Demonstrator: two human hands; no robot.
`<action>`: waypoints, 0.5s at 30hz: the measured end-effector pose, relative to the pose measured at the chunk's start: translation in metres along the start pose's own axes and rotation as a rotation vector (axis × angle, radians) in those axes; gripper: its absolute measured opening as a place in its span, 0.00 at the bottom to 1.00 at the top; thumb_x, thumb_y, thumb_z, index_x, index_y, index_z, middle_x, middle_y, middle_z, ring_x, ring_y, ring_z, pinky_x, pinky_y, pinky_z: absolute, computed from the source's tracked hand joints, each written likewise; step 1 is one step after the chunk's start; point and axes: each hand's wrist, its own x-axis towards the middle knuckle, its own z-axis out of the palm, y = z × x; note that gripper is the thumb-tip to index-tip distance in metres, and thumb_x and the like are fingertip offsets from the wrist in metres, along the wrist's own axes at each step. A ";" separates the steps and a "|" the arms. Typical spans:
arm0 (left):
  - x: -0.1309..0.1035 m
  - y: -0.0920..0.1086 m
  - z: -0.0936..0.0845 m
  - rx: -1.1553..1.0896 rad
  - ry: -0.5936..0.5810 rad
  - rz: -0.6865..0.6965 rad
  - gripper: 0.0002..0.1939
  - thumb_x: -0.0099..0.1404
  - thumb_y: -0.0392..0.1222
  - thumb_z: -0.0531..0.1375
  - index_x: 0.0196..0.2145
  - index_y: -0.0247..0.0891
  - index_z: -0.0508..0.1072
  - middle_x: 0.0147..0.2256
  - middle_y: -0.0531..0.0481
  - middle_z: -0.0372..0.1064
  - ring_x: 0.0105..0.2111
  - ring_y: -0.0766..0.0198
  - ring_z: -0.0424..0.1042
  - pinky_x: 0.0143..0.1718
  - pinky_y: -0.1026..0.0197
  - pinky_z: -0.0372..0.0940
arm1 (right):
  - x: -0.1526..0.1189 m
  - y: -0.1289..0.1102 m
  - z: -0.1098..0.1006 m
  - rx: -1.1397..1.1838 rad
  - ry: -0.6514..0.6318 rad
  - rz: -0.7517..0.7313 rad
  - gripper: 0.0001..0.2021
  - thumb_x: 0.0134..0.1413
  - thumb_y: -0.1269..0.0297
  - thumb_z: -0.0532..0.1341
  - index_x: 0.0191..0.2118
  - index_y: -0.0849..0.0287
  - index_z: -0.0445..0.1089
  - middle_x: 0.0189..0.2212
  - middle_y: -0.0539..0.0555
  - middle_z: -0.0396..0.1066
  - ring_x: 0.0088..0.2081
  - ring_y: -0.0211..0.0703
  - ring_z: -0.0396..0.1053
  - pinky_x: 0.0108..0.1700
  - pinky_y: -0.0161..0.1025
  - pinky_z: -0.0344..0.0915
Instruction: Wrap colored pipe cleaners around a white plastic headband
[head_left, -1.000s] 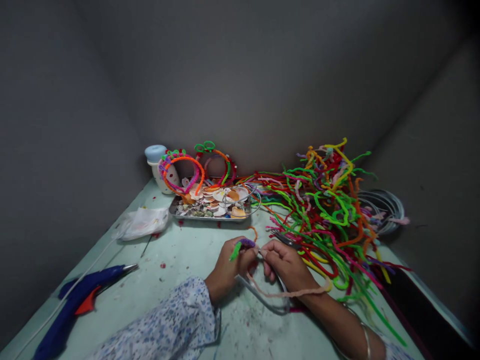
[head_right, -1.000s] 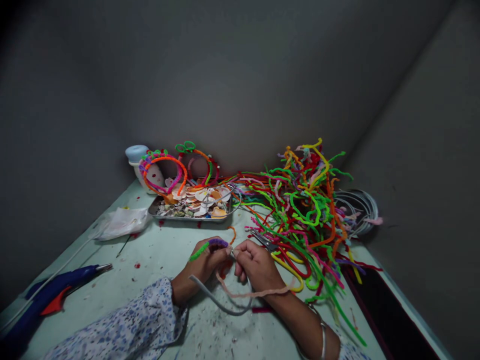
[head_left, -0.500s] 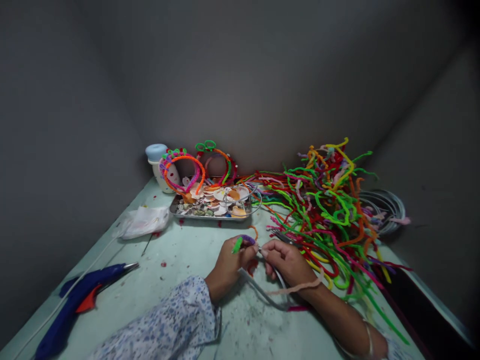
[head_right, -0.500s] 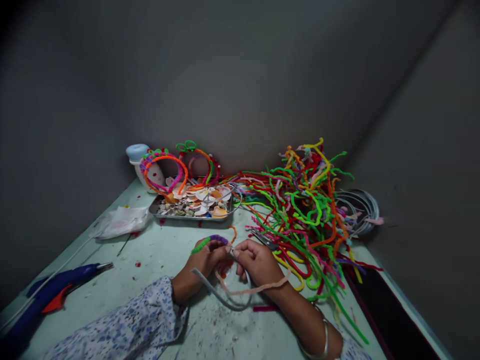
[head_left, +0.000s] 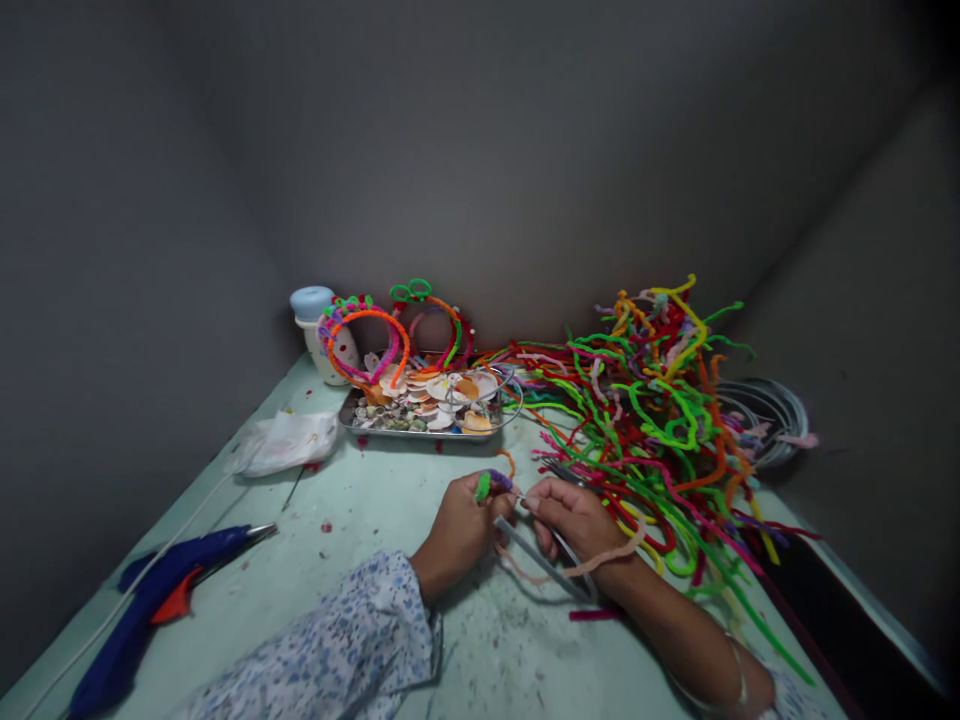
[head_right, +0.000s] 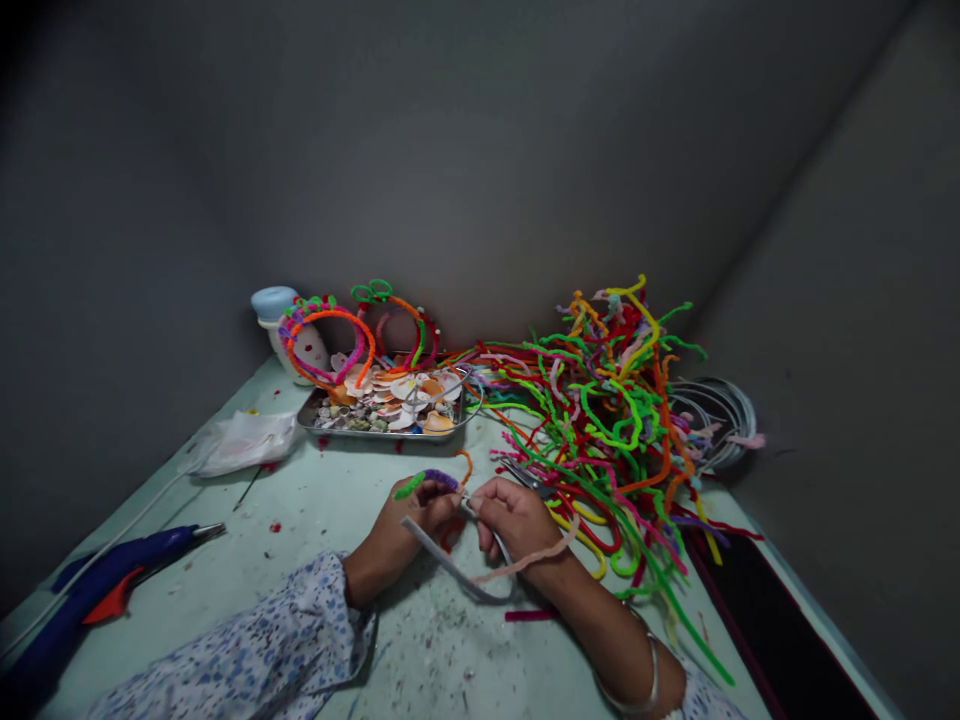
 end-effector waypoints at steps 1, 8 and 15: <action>-0.001 0.002 0.000 0.009 0.001 0.008 0.08 0.54 0.42 0.62 0.27 0.33 0.70 0.22 0.52 0.64 0.21 0.70 0.61 0.22 0.67 0.58 | 0.000 -0.001 0.000 0.004 -0.003 0.005 0.14 0.43 0.53 0.62 0.24 0.59 0.64 0.10 0.43 0.62 0.12 0.30 0.56 0.17 0.29 0.53; -0.003 0.005 0.000 0.061 -0.033 0.082 0.12 0.56 0.46 0.61 0.30 0.33 0.70 0.23 0.52 0.65 0.22 0.69 0.61 0.23 0.67 0.58 | 0.003 0.002 -0.006 0.020 -0.034 0.033 0.16 0.41 0.51 0.63 0.26 0.59 0.65 0.11 0.43 0.63 0.12 0.31 0.58 0.17 0.30 0.55; -0.005 0.010 0.002 0.095 -0.061 0.092 0.11 0.58 0.45 0.59 0.27 0.33 0.69 0.20 0.54 0.62 0.20 0.70 0.59 0.23 0.67 0.56 | 0.004 0.003 -0.007 -0.015 -0.038 0.037 0.17 0.43 0.49 0.62 0.26 0.59 0.64 0.11 0.44 0.62 0.12 0.31 0.56 0.16 0.29 0.53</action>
